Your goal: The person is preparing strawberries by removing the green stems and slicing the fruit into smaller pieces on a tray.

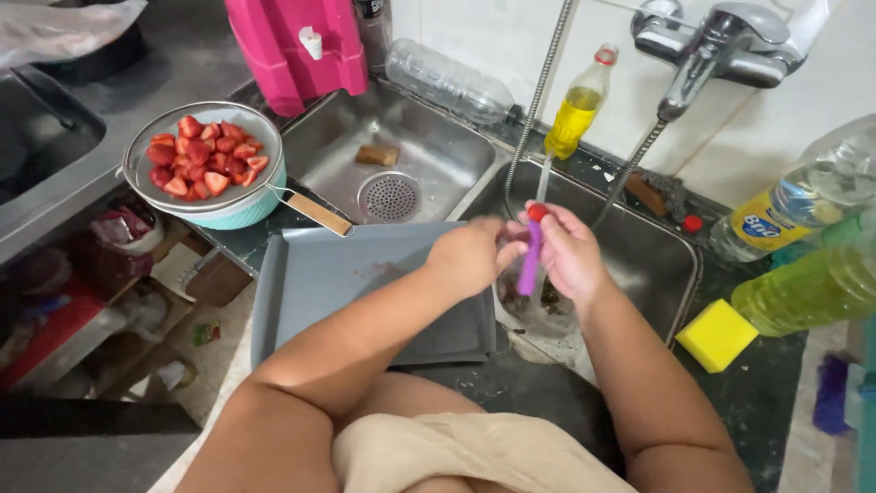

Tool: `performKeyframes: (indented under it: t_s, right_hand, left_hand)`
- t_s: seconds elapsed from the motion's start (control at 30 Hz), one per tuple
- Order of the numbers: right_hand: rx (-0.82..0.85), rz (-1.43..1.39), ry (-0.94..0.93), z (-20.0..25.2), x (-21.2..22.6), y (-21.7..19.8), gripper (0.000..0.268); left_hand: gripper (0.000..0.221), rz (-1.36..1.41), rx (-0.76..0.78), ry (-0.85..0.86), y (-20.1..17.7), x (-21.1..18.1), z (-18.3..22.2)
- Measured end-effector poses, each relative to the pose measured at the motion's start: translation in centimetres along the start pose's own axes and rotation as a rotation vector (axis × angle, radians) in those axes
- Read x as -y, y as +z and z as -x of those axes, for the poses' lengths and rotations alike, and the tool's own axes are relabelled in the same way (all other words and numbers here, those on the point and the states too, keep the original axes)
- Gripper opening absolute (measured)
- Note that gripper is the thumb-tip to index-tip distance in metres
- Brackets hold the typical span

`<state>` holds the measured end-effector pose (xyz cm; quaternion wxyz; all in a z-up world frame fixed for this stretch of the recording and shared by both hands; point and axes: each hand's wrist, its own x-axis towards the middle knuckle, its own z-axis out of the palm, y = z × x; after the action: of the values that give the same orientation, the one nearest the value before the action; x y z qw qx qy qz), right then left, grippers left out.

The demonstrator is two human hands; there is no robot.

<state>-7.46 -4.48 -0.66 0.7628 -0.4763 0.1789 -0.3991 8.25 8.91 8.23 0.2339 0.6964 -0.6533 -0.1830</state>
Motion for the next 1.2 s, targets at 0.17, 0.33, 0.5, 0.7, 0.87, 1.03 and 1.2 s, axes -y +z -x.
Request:
performKeyframes:
  t_s: [0.17,0.33,0.5,0.7,0.87,1.03,1.2]
  right_hand:
    - [-0.163,0.420,0.009,0.6,1.4,2.0,0.035]
    - [-0.094,0.633,-0.079,2.3,1.6,3.4,0.027]
    - [-0.057,0.766,-0.202,2.3,2.4,3.5,0.013]
    - [0.070,0.941,-0.251,1.7,3.2,2.1,0.023]
    - [0.175,0.872,-0.274,1.4,2.4,1.3,0.016]
    - [0.197,1.240,-0.432,2.6,3.2,2.8,0.019]
    - [0.219,1.365,-0.530,2.9,3.3,2.8,0.038]
  left_hand:
    - [0.054,-0.072,-0.530,0.541,3.2,3.2,-2.7]
    - [0.024,0.186,-0.546,0.571,3.4,4.2,-1.8]
    - [0.033,0.413,-0.539,0.435,4.2,5.3,-1.2]
    - [0.046,1.397,-0.185,0.111,9.0,9.0,-2.2]
    - [0.037,1.542,-0.136,0.080,7.0,7.0,-0.9]
    - [0.038,1.547,-0.141,0.112,8.9,8.4,-1.3]
    - [0.037,1.434,-0.181,0.159,8.3,7.6,-1.0]
